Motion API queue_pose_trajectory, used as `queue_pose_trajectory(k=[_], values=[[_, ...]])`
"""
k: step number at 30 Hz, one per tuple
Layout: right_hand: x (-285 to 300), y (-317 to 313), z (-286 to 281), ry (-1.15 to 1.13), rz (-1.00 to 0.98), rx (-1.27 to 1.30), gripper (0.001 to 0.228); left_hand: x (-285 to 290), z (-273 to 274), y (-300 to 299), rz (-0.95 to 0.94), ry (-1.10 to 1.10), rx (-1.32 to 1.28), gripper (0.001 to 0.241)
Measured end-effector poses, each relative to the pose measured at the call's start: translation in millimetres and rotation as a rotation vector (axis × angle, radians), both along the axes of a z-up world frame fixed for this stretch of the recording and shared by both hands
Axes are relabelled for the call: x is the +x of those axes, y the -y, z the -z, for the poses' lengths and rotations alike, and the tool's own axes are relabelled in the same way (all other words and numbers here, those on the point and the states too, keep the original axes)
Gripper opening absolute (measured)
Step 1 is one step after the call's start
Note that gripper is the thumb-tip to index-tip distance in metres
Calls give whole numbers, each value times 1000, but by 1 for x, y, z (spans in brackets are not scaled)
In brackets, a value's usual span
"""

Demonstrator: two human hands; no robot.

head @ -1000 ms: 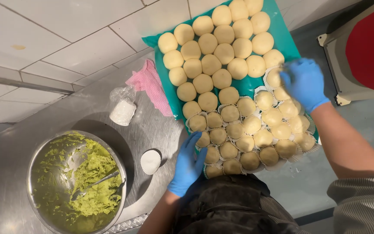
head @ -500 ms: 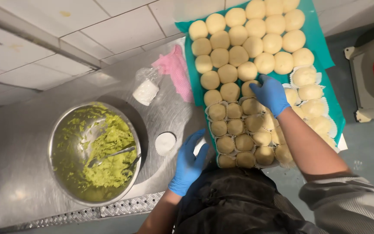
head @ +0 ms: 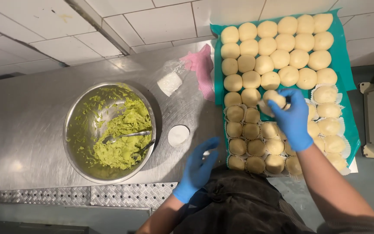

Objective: Filling dough with green paste, shaping into buns, and placing them in liners.

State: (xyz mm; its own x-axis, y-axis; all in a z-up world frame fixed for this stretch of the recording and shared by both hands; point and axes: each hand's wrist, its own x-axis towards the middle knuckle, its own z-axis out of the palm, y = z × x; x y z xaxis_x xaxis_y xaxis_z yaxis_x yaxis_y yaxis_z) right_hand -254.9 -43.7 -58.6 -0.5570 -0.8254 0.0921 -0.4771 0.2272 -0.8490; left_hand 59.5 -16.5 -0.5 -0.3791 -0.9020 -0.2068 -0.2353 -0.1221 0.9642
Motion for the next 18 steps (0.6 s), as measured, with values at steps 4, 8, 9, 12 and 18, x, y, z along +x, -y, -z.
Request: queue_pose_trajectory(k=[4, 8, 9, 12, 18], values=[[59, -23, -40, -349, -142, -420, 26, -38, -8, 13, 76, -268, 172, 38], [97, -48, -53, 206, -225, -346, 32, -66, 25, 40, -167, -588, 383, 50], [99, -51, -51, 419, -221, -320, 32, -75, 48, 46, -270, -742, 434, 56], [96, -64, -21, 614, -336, -98, 39, -64, 26, 18, -247, -762, 685, 53], [58, -15, 2, -286, -222, -237, 29, -6, 100, -2, -770, -691, 921, 75]])
